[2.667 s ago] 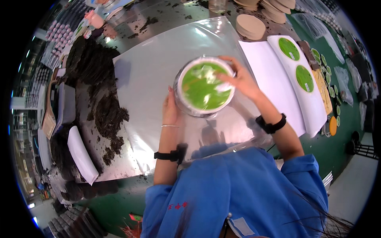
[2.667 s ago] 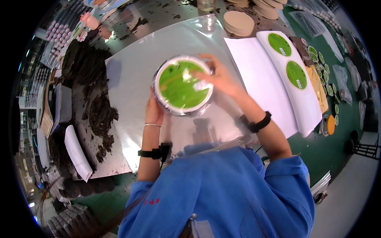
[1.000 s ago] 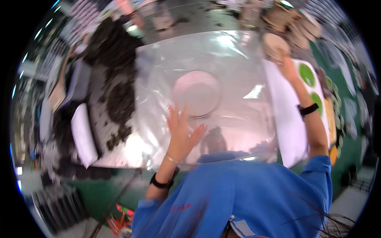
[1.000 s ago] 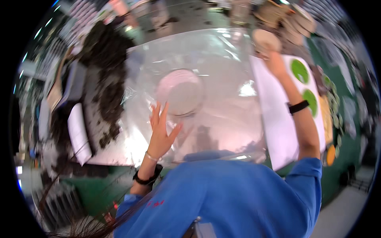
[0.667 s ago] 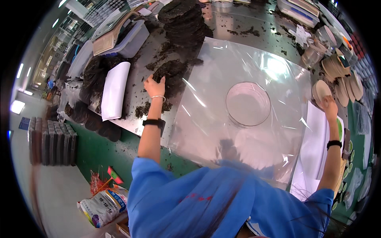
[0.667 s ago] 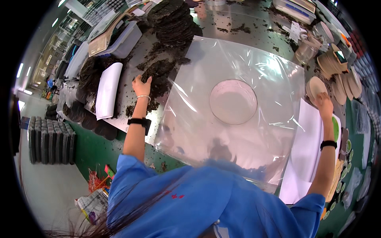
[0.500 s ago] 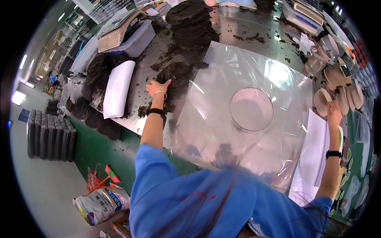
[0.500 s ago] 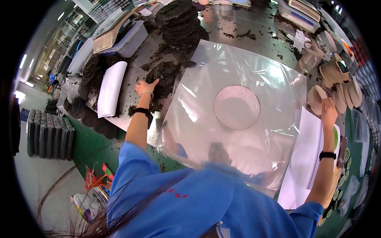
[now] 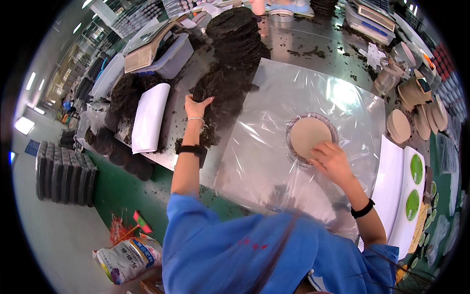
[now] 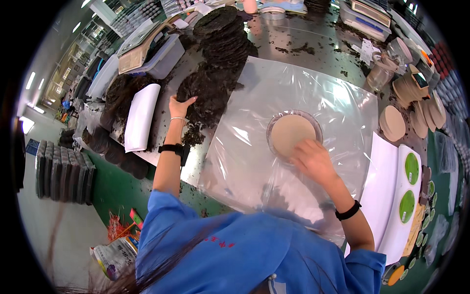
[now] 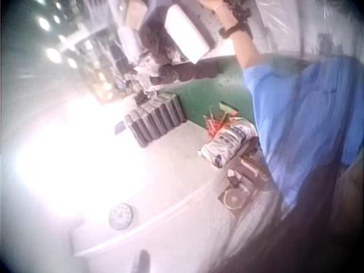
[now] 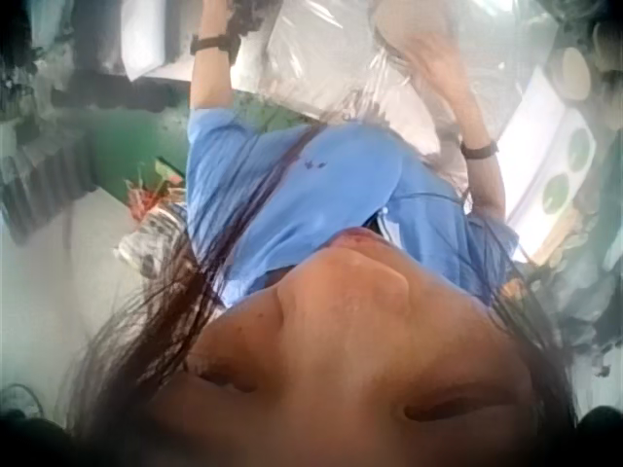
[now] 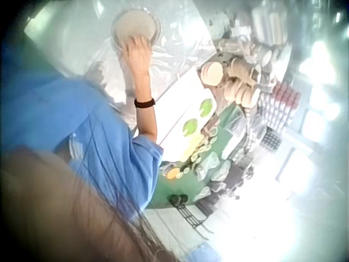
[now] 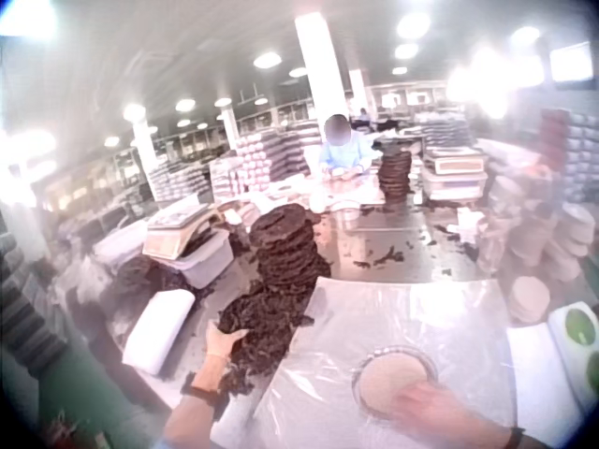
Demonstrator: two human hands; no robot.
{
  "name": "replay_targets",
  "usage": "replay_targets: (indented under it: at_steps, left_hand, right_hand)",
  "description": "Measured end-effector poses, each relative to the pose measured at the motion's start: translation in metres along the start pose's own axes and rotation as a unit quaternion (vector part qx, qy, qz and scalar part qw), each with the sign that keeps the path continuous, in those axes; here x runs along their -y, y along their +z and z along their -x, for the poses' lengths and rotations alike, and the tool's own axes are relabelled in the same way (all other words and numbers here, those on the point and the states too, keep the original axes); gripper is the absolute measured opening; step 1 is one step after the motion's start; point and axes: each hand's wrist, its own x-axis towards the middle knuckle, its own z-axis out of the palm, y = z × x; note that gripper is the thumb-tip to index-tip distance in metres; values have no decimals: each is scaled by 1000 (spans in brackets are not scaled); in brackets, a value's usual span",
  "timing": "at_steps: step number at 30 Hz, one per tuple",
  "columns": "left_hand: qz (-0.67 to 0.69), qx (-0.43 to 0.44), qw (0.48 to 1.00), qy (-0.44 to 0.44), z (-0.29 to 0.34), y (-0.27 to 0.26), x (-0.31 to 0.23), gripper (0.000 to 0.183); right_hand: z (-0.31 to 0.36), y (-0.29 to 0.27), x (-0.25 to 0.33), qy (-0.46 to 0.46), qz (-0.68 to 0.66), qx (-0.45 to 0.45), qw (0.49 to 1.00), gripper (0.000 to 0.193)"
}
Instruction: The person repeatedly takes dark compressed cake discs, places them on a plastic sheet, wraps them, and seals them with green-labeled lids. The finished units are set aside on the worktable.
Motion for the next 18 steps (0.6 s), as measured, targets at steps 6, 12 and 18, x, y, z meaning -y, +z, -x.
replay_targets:
  at_steps: [6, 12, 18]
  left_hand:
    - [84, -42, 968, 232, 111, 4, -176, 49]
    - [51, 248, 858, 446, 241, 51, -178, 42]
    - [84, 383, 819, 418, 265, 65, -172, 52]
  right_hand:
    - [3, -23, 9, 123, -41, -97, 987, 15]
    - [29, -35, 9, 202, -17, -141, 969, 20]
    - [10, -40, 32, 164, 3, -106, 981, 51]
